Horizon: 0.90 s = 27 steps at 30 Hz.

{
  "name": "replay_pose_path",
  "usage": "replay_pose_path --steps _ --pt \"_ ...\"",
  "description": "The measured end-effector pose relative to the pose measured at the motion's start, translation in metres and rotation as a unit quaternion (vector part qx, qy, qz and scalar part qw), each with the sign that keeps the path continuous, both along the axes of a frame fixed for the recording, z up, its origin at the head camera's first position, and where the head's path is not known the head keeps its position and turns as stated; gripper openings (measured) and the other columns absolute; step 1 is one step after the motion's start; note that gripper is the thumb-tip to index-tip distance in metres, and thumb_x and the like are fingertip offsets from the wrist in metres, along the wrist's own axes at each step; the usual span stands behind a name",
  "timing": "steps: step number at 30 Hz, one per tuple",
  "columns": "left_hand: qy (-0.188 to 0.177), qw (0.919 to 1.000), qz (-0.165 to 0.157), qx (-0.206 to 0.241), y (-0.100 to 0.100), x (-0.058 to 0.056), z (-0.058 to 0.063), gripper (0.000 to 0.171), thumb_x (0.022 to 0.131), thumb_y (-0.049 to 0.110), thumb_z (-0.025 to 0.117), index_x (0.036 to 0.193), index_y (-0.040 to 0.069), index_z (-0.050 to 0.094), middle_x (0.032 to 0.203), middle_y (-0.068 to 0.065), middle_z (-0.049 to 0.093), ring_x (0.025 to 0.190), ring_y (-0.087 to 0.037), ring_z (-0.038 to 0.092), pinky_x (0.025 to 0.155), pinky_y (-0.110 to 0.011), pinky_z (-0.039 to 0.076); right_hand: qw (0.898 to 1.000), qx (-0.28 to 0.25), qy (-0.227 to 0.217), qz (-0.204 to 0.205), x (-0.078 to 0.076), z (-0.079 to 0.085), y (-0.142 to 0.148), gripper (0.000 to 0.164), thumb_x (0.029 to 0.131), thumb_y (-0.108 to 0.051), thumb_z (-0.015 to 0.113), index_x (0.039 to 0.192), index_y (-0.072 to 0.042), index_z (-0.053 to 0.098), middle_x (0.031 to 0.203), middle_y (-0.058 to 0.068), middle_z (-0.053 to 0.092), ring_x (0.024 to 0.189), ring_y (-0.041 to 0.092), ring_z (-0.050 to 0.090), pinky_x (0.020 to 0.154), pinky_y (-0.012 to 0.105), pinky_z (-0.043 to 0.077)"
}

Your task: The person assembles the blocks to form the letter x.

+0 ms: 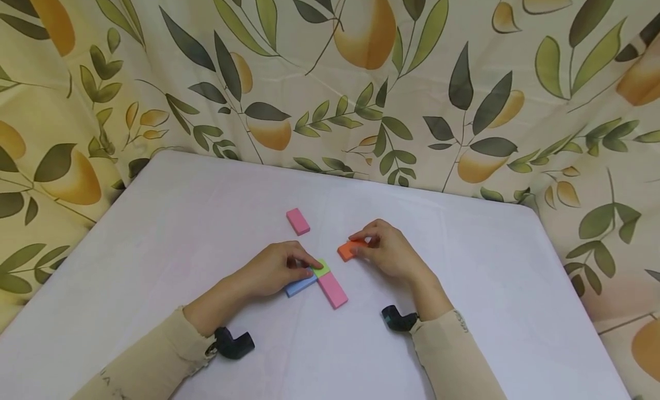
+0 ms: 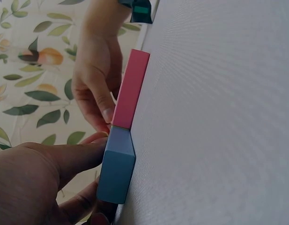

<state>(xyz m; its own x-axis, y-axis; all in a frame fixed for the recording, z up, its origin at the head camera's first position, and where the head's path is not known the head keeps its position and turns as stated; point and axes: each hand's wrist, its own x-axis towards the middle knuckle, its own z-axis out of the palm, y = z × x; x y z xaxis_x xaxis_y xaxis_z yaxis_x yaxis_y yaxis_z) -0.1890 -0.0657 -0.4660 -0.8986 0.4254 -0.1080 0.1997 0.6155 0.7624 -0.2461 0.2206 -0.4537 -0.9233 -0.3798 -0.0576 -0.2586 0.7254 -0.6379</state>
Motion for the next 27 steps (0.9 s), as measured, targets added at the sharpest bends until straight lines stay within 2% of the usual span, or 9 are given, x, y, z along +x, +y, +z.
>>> replay_pose_path --steps 12,27 --pt "-0.001 1.0000 -0.003 0.001 -0.0001 0.0000 0.0023 0.021 0.098 0.025 0.072 0.115 0.035 0.080 0.105 0.014 0.067 0.091 -0.011 0.057 0.075 -0.027 0.049 1.000 0.006 0.014 0.007 0.0011 -0.0002 -0.0004 0.024 0.093 -0.030 0.079 0.116 -0.023 0.079 0.116 0.001 0.066 0.095 0.018 0.056 0.079 0.029 0.046" --pt "-0.002 1.0000 -0.003 0.005 -0.0012 0.0009 0.0008 0.022 0.098 0.026 0.072 0.115 0.037 0.079 0.103 0.015 0.066 0.091 -0.011 0.057 0.076 -0.027 0.049 1.000 -0.001 0.006 0.011 0.0015 0.0001 -0.0018 0.024 0.092 -0.029 0.080 0.115 -0.023 0.080 0.118 0.000 0.065 0.097 0.019 0.057 0.082 0.031 0.048"
